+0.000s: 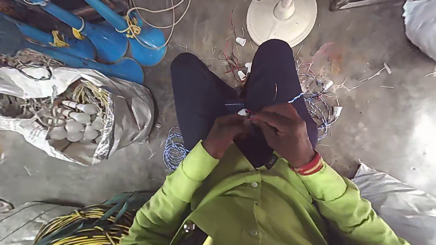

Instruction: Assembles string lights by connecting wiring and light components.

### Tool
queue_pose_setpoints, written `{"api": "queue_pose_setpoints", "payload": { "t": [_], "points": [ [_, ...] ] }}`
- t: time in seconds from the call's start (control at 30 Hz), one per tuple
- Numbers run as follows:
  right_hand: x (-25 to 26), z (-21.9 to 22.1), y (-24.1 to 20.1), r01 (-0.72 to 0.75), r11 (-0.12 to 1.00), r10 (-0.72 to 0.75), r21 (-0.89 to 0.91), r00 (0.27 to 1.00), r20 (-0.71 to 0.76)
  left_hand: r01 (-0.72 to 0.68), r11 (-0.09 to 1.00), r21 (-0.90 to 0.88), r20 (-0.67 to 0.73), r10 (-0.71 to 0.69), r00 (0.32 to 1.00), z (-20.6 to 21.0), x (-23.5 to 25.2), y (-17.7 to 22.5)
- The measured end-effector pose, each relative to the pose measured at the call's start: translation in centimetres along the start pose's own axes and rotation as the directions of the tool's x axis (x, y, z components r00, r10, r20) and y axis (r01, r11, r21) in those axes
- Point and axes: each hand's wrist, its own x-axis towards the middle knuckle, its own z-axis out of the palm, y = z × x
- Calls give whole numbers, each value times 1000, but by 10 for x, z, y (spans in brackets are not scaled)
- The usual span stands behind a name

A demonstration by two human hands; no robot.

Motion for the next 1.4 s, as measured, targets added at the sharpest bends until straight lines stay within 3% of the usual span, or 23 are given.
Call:
{"api": "queue_pose_setpoints", "payload": {
  "t": [0.13,0.33,0.57,0.83,1.1,1.27,1.4],
  "points": [
    [2,2,-1,-13,1000,13,-3,999,51,196,953,-231,65,-186,980,-5,-1,2],
    [-1,0,-9,-25,1000,24,2,993,115,311,848,-429,203,-245,948,-13,1,-7],
    [-1,1,0,109,992,-108,-59,994,17,293,852,-434,236,-206,950,-13,-1,-1],
    [-1,-8,0,246,945,-224,-214,967,124,270,872,-409,133,-236,963,-6,-5,-3],
    [2,-20,-5,324,916,-272,-236,935,227,124,948,-295,55,-113,992,1,-17,0],
    [5,-21,-11,318,916,-260,-245,935,242,-10,999,-49,57,13,998,1,-21,2],
    [8,-19,-10,231,936,-165,-264,954,251,-159,967,200,85,144,986,3,-21,3]
  ]
}}
